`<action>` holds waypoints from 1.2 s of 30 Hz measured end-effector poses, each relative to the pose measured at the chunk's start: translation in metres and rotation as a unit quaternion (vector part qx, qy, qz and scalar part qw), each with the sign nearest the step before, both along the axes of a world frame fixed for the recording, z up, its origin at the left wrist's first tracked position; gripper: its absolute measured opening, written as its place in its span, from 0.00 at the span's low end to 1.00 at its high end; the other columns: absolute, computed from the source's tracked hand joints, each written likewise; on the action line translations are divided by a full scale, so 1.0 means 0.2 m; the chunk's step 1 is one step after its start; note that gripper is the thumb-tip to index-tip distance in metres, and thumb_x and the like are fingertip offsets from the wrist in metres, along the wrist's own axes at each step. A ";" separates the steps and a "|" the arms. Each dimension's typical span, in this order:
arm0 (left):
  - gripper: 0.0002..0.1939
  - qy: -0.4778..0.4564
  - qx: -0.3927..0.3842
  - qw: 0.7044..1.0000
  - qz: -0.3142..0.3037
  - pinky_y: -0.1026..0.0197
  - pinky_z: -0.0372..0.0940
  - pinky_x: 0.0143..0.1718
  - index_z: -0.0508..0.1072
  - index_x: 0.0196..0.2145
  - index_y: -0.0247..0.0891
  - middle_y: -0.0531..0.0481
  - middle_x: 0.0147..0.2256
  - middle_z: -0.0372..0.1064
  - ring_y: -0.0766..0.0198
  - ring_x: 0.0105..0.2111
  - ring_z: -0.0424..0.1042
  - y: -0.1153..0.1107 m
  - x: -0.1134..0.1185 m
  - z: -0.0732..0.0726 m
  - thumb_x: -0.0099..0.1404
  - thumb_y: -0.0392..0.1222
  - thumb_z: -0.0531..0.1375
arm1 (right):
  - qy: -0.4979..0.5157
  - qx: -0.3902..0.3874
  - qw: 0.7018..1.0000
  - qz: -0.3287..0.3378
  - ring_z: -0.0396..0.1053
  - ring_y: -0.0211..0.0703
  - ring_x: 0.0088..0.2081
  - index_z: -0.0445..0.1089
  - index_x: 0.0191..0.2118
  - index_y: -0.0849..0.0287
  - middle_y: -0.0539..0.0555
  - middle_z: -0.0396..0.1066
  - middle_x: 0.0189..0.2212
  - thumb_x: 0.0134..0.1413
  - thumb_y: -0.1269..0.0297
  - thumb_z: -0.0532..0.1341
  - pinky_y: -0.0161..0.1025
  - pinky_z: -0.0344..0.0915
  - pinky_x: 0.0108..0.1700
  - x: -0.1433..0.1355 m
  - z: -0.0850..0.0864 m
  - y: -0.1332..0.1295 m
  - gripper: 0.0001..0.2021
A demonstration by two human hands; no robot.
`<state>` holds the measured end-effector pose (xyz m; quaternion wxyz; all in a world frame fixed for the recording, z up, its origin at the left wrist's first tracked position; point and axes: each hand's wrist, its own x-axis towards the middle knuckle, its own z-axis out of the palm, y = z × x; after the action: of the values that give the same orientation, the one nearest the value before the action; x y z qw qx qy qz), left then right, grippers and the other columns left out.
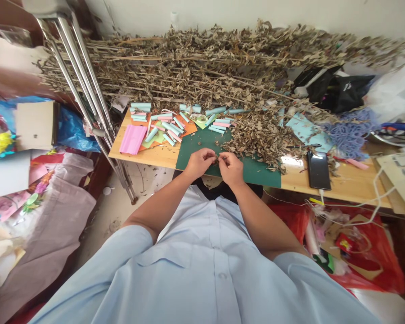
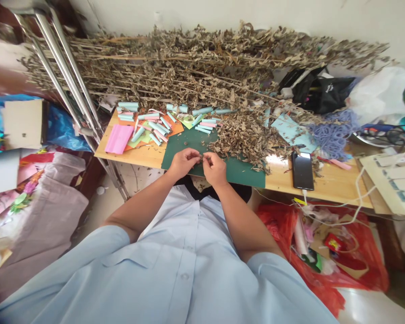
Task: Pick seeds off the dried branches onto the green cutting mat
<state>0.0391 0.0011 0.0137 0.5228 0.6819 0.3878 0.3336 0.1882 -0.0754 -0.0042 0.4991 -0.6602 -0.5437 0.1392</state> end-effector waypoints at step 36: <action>0.17 -0.063 -0.074 0.995 0.001 0.65 0.73 0.37 0.76 0.49 0.35 0.49 0.36 0.75 0.69 0.32 0.74 0.01 0.01 -0.07 0.61 0.32 0.61 | 0.053 -0.014 0.998 0.023 0.75 0.42 0.31 0.72 0.46 0.56 0.54 0.78 0.36 0.62 0.59 0.60 0.42 0.73 0.39 0.00 0.00 0.01 0.11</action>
<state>0.0407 0.0029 -0.0011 0.5951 0.6186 0.3779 0.3470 0.1883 -0.0741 -0.0039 0.5148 -0.6462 -0.5294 0.1927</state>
